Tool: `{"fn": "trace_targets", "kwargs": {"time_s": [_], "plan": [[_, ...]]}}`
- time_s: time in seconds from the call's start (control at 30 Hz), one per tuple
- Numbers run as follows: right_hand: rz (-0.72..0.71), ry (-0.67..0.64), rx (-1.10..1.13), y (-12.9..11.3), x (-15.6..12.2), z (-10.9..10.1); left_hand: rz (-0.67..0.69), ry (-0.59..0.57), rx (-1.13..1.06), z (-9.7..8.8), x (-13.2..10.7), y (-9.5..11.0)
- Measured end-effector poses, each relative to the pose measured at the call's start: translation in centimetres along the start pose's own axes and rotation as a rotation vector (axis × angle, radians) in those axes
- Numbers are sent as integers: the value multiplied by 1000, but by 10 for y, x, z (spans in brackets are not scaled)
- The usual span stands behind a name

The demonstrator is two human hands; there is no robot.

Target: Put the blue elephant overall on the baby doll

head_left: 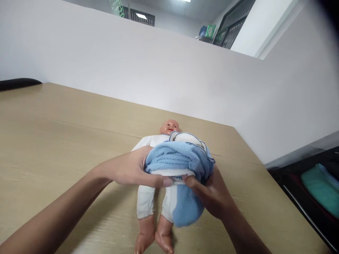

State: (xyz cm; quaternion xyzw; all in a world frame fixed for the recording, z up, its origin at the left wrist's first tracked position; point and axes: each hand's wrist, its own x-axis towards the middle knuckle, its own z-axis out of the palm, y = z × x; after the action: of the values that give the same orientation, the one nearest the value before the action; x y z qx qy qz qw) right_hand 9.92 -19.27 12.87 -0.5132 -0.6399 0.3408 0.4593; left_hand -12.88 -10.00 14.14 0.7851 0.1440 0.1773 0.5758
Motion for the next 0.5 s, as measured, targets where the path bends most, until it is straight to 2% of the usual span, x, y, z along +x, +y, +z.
{"fn": "trace_targets", "kwargs": {"time_s": [0.13, 0.23, 0.3, 0.37, 0.5], "plan": [[46, -20, -186, -7, -26, 11, -110, 366, 125, 43, -19, -3], [40, -47, -266, -3, -42, 20, -155, 541, 147, 76, -39, -19], [59, -56, -284, 2, -52, 26, -221, 587, 173, 95, -54, -29], [142, -75, -316, 10, -61, 33, -340, 583, 211, 108, -68, -38], [256, -115, -356, 30, -73, 48, -505, 541, 290, 120, -86, -50]]}}
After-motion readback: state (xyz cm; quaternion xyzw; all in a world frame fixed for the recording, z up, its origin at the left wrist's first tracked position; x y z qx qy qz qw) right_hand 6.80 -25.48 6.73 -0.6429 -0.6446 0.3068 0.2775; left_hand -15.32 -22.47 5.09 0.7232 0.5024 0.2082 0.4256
